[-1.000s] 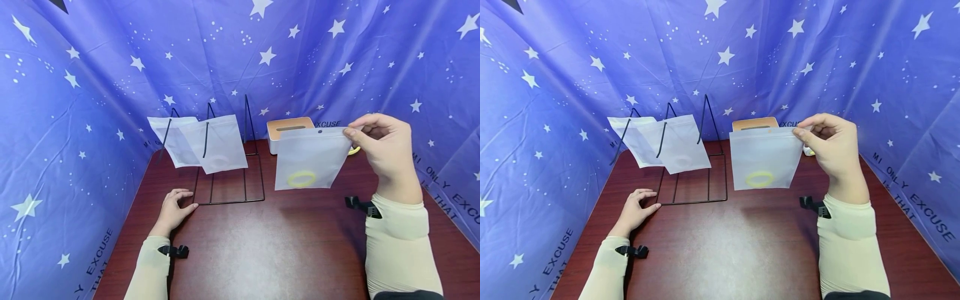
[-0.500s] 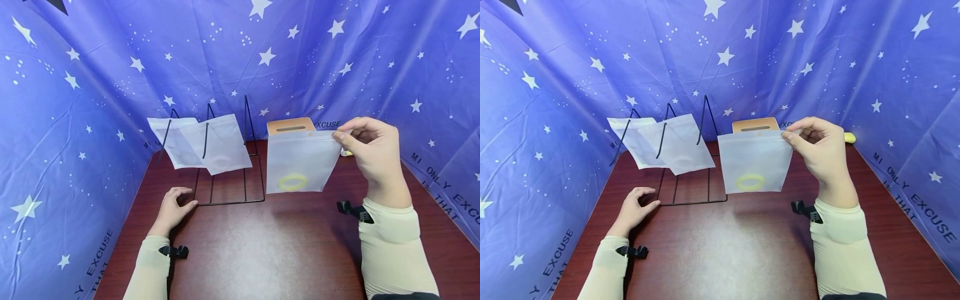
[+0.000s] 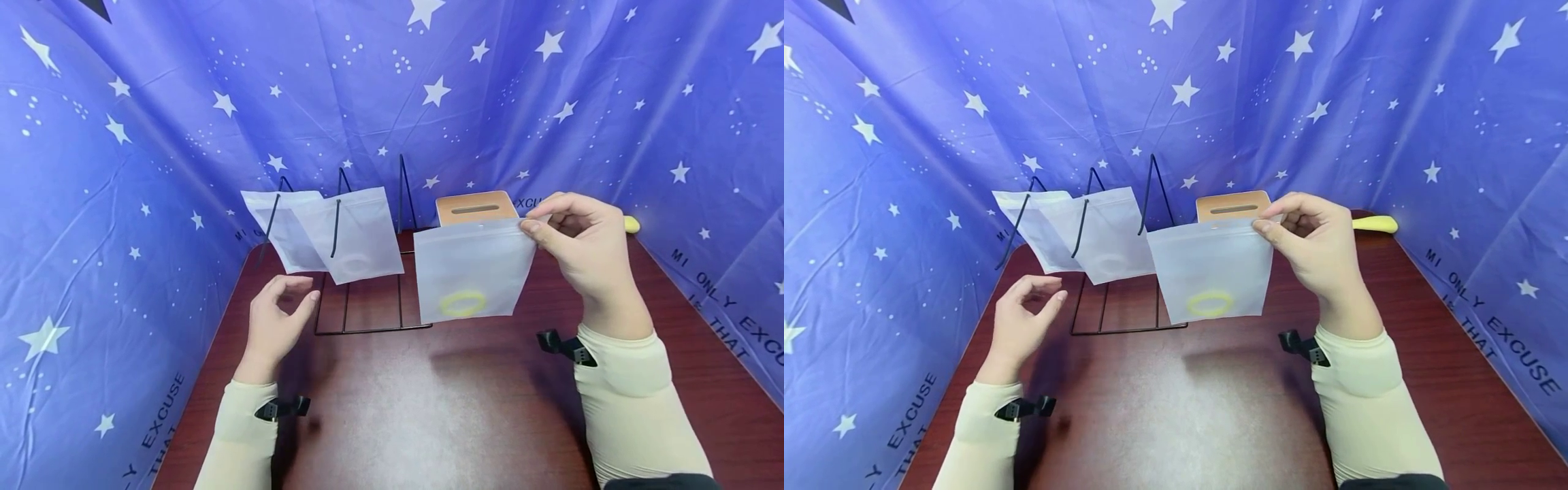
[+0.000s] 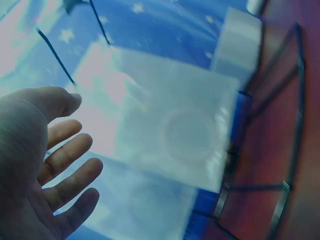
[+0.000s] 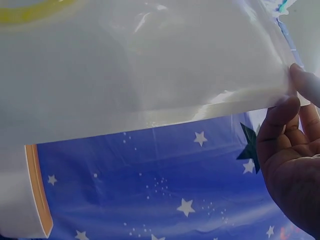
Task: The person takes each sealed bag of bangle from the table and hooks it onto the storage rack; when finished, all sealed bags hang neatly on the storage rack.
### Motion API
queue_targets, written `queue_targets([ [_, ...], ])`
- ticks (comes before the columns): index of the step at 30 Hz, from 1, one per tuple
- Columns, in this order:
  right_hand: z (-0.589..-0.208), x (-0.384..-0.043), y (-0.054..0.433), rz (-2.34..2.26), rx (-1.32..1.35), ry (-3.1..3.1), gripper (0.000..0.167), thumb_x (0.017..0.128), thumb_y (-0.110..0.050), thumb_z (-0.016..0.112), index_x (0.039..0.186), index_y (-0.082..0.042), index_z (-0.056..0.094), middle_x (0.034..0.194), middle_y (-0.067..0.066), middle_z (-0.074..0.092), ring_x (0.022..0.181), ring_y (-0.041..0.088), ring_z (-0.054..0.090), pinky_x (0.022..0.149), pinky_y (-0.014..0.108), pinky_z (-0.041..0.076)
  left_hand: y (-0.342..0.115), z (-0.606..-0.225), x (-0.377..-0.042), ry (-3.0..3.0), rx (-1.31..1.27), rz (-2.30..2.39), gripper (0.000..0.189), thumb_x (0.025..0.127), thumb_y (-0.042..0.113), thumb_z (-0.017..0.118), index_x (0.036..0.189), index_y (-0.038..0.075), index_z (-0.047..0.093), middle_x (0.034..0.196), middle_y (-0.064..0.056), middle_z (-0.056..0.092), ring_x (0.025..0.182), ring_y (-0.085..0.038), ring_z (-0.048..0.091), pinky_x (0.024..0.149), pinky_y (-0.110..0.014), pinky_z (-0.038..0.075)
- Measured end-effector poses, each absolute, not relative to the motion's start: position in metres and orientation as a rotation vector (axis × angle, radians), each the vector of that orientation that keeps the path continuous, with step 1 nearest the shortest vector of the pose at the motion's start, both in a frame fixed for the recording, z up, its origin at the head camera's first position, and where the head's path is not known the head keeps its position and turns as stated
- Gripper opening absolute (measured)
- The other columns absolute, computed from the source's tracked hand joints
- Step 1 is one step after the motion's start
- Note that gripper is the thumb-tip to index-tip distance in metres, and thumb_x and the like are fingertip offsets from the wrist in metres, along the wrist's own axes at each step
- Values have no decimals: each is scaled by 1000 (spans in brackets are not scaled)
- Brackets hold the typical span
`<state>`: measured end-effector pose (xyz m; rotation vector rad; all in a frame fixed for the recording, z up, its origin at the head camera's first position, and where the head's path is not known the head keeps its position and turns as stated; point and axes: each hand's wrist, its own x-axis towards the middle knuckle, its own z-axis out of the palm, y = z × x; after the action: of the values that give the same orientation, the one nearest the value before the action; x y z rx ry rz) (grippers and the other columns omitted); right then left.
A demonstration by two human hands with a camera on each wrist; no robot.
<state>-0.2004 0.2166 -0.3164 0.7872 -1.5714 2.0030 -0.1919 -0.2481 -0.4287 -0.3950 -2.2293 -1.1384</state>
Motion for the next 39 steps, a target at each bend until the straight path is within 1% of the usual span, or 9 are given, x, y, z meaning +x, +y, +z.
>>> queue_targets([
  [5, -317, -201, 207, 2007, 812, -1581, 13, 82, 26, 70, 93, 24, 66, 79, 18, 71, 57, 16, 55, 49, 23, 38, -226, -392, -174, -2082, -472, -1193, 17, 85, -2, 81, 101, 3, 78, 87, -4, 74, 81, -11, 65, 66, -27, 50],
  [11, -323, -203, 194, 2000, 834, -1630, 13, 82, 26, 71, 94, 22, 67, 81, 17, 73, 58, 16, 57, 49, 23, 38, -195, -356, -154, -1994, -606, -1263, 16, 82, -11, 78, 97, -6, 76, 79, -13, 70, 73, -14, 63, 62, -33, 49],
  [13, -325, -203, 190, 1996, 831, -1657, 13, 82, 25, 71, 94, 21, 67, 81, 16, 73, 59, 15, 59, 50, 22, 39, -190, -356, -156, -1993, -636, -1275, 17, 82, -10, 79, 98, -4, 77, 80, -11, 72, 72, -15, 64, 63, -33, 49],
  [17, -329, -205, 183, 1989, 826, -1702, 12, 84, 23, 72, 95, 18, 68, 82, 14, 74, 60, 15, 60, 50, 22, 40, -182, -365, -165, -2008, -688, -1325, 20, 86, -2, 81, 105, 4, 78, 90, -3, 77, 77, -16, 71, 70, -29, 55],
  [22, -331, -207, 174, 1966, 823, -1745, 11, 85, 19, 74, 94, 15, 70, 81, 12, 74, 58, 13, 56, 50, 21, 39, -163, -367, -169, -2011, -753, -1408, 23, 90, 2, 81, 112, 8, 78, 101, -4, 79, 88, -20, 75, 78, -35, 59],
  [27, -332, -208, 165, 1982, 827, -1747, 11, 86, 16, 75, 95, 13, 71, 80, 12, 73, 58, 13, 54, 51, 22, 39, -146, -373, -175, -1960, -762, -1573, 22, 90, 1, 81, 112, 5, 78, 96, -9, 77, 84, -21, 72, 71, -27, 57],
  [33, -334, -208, 156, 1995, 816, -1761, 10, 87, 14, 76, 96, 11, 72, 81, 9, 73, 61, 13, 55, 51, 22, 39, -134, -380, -180, -1865, -682, -1689, 9, 90, -5, 78, 98, -2, 78, 82, -13, 72, 66, -16, 59, 55, -23, 45],
  [36, -335, -209, 153, 1992, 815, -1768, 12, 87, 12, 77, 97, 10, 72, 80, 10, 72, 61, 13, 55, 52, 22, 39, -132, -383, -182, -1836, -626, -1689, 3, 90, -4, 78, 93, -4, 77, 78, -10, 70, 62, -14, 54, 53, -23, 42],
  [39, -337, -210, 154, 1972, 807, -1793, 14, 87, 11, 78, 99, 9, 73, 77, 11, 70, 59, 13, 52, 51, 22, 38, -130, -385, -184, -1811, -570, -1696, 6, 91, 1, 80, 93, -4, 77, 77, -8, 70, 64, -12, 57, 54, -22, 44],
])
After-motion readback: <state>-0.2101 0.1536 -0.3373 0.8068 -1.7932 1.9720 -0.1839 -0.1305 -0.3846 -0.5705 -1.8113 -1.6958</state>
